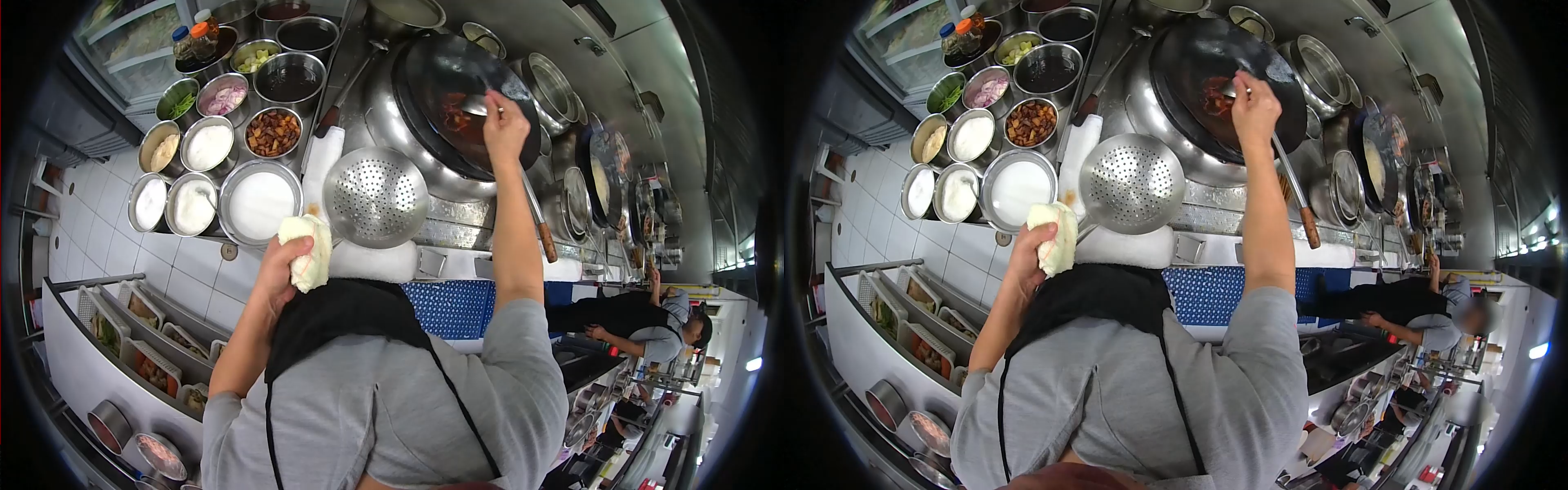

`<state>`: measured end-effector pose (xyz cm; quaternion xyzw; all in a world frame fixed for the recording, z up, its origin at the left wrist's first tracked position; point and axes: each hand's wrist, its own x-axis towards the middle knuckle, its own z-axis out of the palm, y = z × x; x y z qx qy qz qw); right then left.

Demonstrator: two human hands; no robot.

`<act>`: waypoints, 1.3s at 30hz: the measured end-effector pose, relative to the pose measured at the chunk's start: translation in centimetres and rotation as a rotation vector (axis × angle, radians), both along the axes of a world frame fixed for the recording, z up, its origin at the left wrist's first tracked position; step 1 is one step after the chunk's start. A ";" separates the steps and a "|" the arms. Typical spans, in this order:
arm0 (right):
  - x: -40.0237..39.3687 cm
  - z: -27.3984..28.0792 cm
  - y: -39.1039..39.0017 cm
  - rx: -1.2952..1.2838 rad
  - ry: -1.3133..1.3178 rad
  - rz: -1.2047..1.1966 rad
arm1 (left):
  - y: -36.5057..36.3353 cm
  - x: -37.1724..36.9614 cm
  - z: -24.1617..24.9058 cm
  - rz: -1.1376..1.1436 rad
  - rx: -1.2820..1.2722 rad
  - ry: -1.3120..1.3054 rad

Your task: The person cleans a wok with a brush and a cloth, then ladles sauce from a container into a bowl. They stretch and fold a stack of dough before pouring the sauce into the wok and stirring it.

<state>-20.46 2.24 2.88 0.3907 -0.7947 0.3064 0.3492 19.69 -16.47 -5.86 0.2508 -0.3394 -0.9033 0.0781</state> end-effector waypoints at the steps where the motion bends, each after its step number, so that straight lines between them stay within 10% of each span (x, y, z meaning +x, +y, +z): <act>1: 0.6 1.6 -0.4 -0.059 -0.007 0.019 | 0.1 0.0 0.4 -0.006 -0.010 -0.004; 7: 9.6 6.0 -7.9 -0.329 -0.613 0.477 | 0.5 -0.5 -0.5 -0.026 0.007 -0.041; 10: 12.8 3.9 -13.8 -0.066 -0.818 0.613 | 0.9 -0.7 0.3 -0.018 0.034 0.001; 16: 14.3 -1.6 -24.9 0.410 -0.306 0.717 | 1.1 0.9 1.1 0.038 0.051 -0.014; 23: 12.4 -3.6 -29.8 0.813 -0.798 0.589 | 1.1 2.5 0.7 0.088 0.093 -0.030; 32: 11.5 3.2 -5.3 0.463 -0.422 0.189 | 2.7 -1.9 0.1 0.063 0.024 -0.047; 39: 0.5 2.0 18.6 1.032 -0.532 -0.465 | 7.0 -10.0 0.7 -0.127 0.018 0.052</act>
